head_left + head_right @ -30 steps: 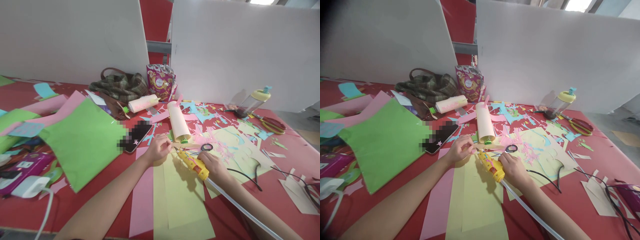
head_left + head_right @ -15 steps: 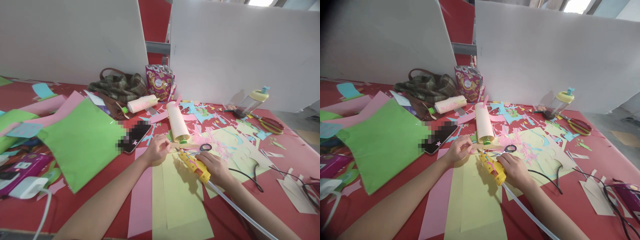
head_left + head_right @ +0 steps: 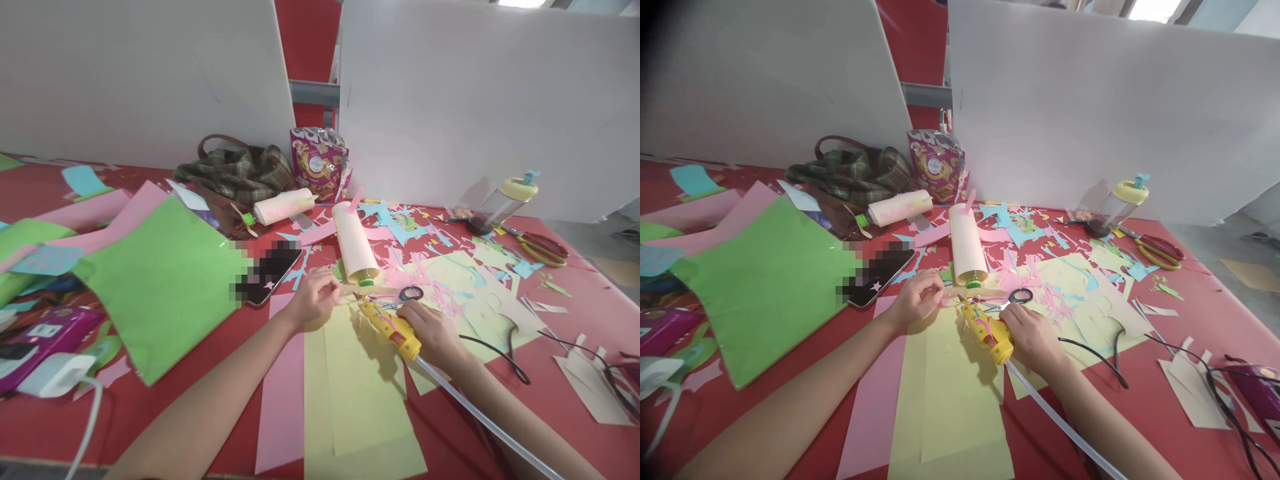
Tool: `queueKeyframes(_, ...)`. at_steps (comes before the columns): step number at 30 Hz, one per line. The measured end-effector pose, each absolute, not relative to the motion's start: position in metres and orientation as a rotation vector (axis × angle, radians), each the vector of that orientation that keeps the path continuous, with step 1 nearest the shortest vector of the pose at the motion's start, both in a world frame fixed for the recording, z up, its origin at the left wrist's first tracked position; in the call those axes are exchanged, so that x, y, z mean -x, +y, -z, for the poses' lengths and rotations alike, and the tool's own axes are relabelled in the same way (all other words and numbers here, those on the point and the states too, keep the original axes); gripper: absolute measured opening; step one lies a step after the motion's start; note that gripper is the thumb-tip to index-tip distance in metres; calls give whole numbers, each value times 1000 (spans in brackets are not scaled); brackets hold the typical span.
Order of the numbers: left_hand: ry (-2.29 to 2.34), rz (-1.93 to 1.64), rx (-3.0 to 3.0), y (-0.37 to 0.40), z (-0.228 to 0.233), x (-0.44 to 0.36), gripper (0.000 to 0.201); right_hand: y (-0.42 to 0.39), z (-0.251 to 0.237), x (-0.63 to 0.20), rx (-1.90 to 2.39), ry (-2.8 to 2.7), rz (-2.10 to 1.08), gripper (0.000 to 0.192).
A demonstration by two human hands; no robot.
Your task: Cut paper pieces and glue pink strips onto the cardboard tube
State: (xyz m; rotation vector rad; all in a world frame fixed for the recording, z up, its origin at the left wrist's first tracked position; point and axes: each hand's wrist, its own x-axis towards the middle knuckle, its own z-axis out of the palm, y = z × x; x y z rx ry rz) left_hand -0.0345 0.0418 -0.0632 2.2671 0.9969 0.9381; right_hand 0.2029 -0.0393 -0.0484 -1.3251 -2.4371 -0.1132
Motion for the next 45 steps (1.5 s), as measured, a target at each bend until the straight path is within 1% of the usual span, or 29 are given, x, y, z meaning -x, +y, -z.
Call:
queueKeyframes(9,980,-957,-2266,41,63,35,14,-40,47,-201,1376,-2456,122,8)
queueKeyframes(25,970,-964,-2258,41,62,34,13,-40,48,-202,1377,-2408,123,12)
queueKeyframes(31,962,-965,-2260,40,61,34,14,-38,49,-202,1381,-2425,228,9)
queueKeyframes(40,959,-967,-2290,40,59,34,16,-39,48,-202,1386,-2474,272,14)
queueKeyframes(43,980,-964,-2304,40,59,33,16,-40,46,-205,1305,-2394,273,14)
queueKeyframes(45,994,-964,-2312,41,59,33,17,-40,44,-209,1266,-2285,245,17)
